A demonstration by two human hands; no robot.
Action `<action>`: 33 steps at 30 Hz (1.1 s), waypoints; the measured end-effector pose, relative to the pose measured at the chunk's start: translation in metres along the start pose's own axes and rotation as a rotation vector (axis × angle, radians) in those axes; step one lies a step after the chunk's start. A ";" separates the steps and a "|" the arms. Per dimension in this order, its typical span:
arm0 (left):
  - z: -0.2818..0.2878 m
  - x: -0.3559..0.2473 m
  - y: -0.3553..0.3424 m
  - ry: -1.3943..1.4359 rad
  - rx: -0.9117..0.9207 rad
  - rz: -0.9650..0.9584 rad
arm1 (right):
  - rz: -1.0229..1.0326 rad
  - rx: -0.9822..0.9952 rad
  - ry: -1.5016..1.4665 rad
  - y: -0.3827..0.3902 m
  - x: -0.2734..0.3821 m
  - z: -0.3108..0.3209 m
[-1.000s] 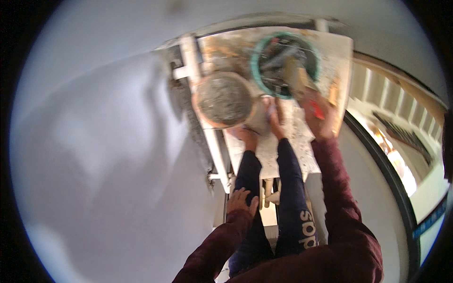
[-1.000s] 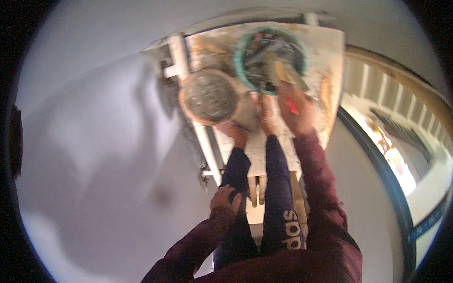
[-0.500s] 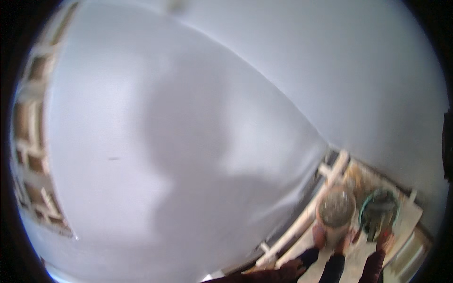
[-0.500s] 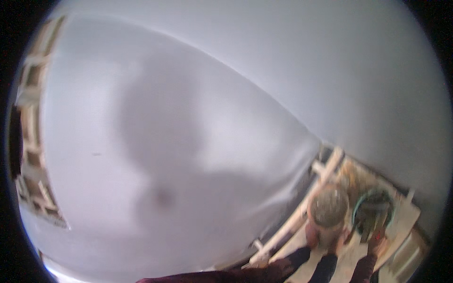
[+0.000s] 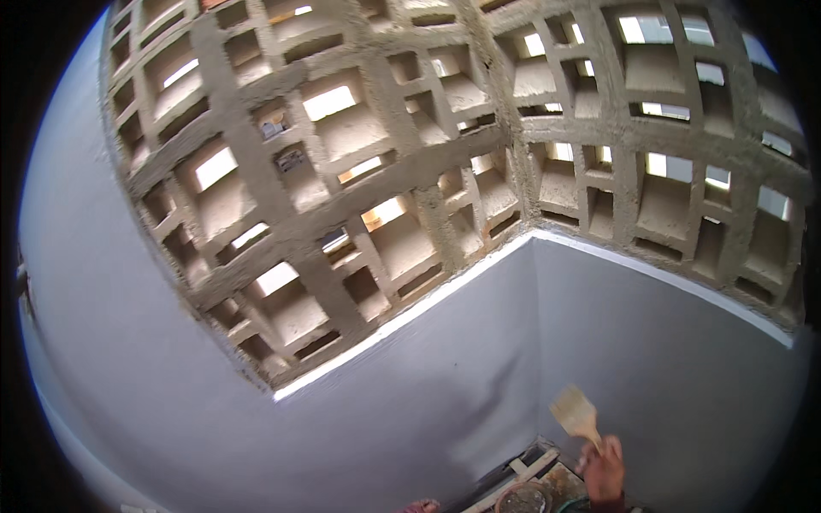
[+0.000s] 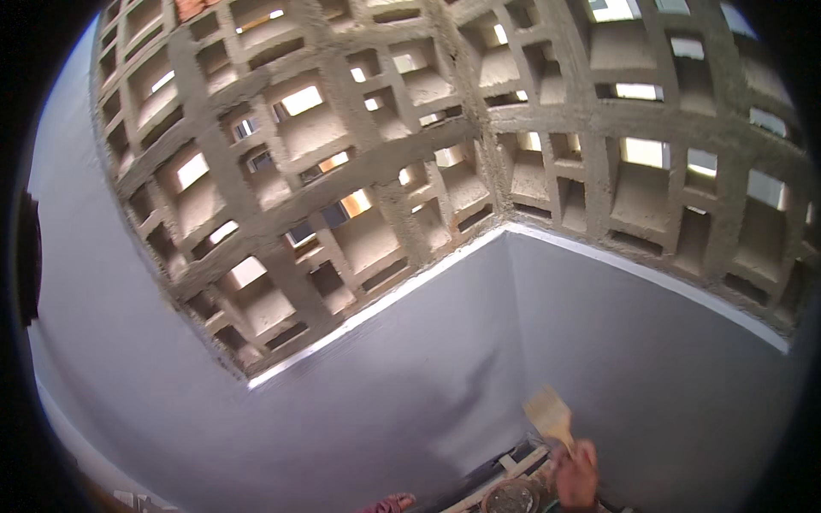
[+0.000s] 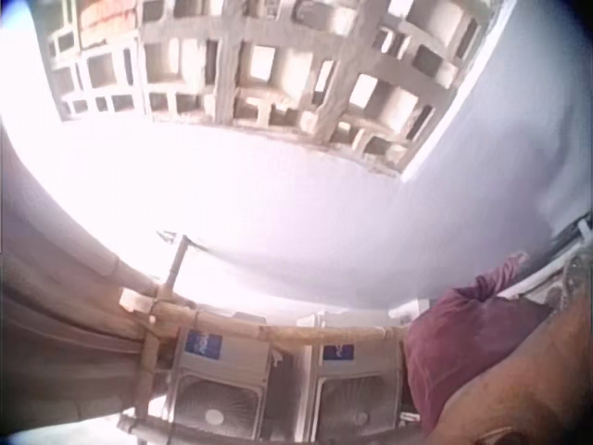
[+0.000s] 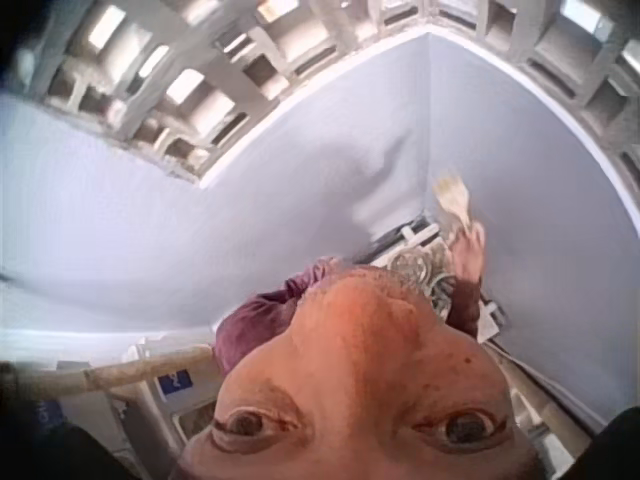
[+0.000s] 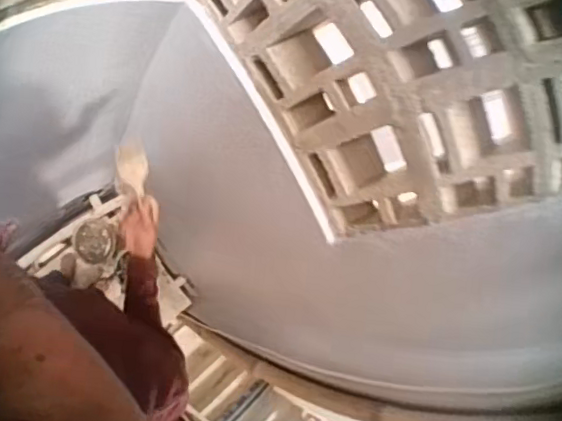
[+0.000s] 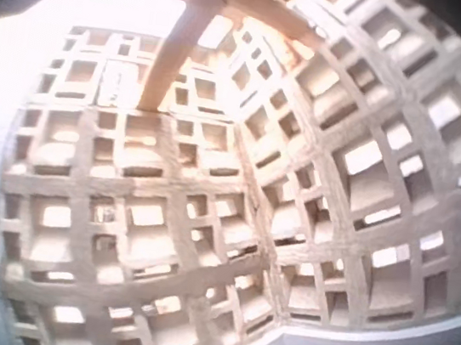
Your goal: The person scoops plaster from a bucket with a trowel and applies it to a lattice-style wall, smoothing the surface. The person also uses a brush to clean or spread material on the wall and repeatedly returns to the bucket to gather more plaster.
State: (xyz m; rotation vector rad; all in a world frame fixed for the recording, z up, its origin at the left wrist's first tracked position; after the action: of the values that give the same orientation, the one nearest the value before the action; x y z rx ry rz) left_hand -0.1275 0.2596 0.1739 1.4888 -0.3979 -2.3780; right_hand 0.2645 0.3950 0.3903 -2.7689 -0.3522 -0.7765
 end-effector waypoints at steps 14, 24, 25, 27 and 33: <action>0.218 -0.242 0.217 -0.310 -0.982 -0.708 | 1.313 0.136 0.689 -0.092 0.238 -0.389; 0.353 -0.248 0.304 -0.996 -1.767 -0.579 | 2.024 -0.093 0.595 -0.162 0.298 -0.517; 0.353 -0.242 0.298 -1.016 -1.775 -0.579 | 2.119 -0.168 0.726 -0.196 0.281 -0.531; 0.355 -0.239 0.283 -1.101 -1.788 -0.564 | 1.361 -0.366 1.418 -0.355 0.292 -0.533; 0.352 -0.242 0.277 -1.176 -1.814 -0.559 | 1.502 -0.391 1.405 -0.340 0.283 -0.545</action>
State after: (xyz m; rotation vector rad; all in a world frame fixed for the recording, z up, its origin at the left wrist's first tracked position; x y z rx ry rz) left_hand -0.3151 0.1276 0.6290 -0.6882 1.6508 -2.0900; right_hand 0.1407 0.6006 1.0498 -1.1962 1.8537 -1.8112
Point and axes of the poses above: each hand's wrist, its own y-axis away from the middle knuckle, its own z-axis out of the back of the hand, x = y × z, the point moved 9 cm from there along -y, towards the middle knuckle, and after that the axes turned 4 degrees about -z, right-handed, at the moved point
